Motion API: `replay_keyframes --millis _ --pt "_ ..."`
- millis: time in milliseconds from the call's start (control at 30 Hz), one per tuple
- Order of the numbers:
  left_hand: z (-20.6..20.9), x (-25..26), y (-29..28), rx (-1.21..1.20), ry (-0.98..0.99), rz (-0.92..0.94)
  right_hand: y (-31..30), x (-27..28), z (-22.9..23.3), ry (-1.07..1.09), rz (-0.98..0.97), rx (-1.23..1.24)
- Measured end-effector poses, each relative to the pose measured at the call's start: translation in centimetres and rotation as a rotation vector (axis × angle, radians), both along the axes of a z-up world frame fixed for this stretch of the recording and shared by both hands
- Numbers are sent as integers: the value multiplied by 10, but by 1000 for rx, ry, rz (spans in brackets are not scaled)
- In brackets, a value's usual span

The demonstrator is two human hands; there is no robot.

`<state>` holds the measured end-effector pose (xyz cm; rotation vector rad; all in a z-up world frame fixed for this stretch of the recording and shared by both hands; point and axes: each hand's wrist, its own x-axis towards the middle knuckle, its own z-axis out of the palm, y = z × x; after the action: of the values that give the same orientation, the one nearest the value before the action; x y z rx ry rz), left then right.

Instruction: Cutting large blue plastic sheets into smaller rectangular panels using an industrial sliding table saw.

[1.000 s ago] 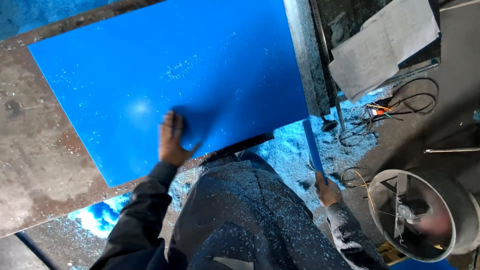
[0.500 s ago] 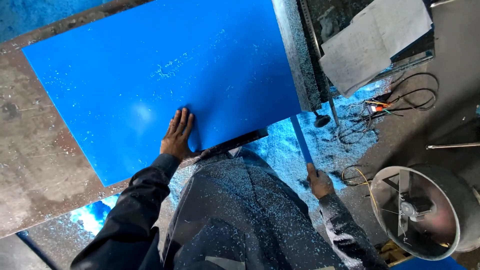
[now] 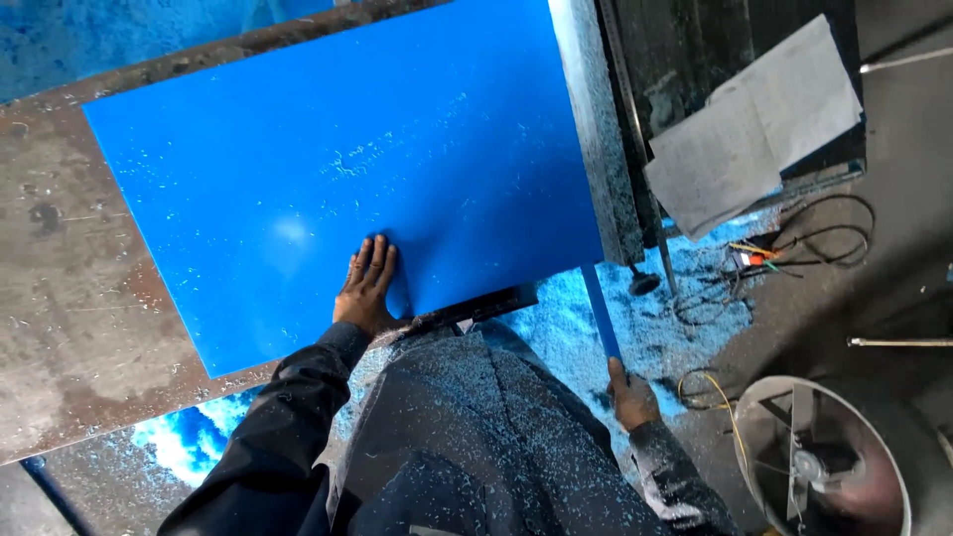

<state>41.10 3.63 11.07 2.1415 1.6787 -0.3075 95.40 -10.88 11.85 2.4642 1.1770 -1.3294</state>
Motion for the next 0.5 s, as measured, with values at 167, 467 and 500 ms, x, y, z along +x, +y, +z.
replay_keyframes --millis 167,467,500 --pt "-7 1 -2 17 -7 -6 0 0 3 25 -77 -49" --pt "-1 10 2 -70 40 30 9 6 8 48 -101 -72" --pt "-1 11 2 -56 32 32 9 8 8 36 -65 -75"
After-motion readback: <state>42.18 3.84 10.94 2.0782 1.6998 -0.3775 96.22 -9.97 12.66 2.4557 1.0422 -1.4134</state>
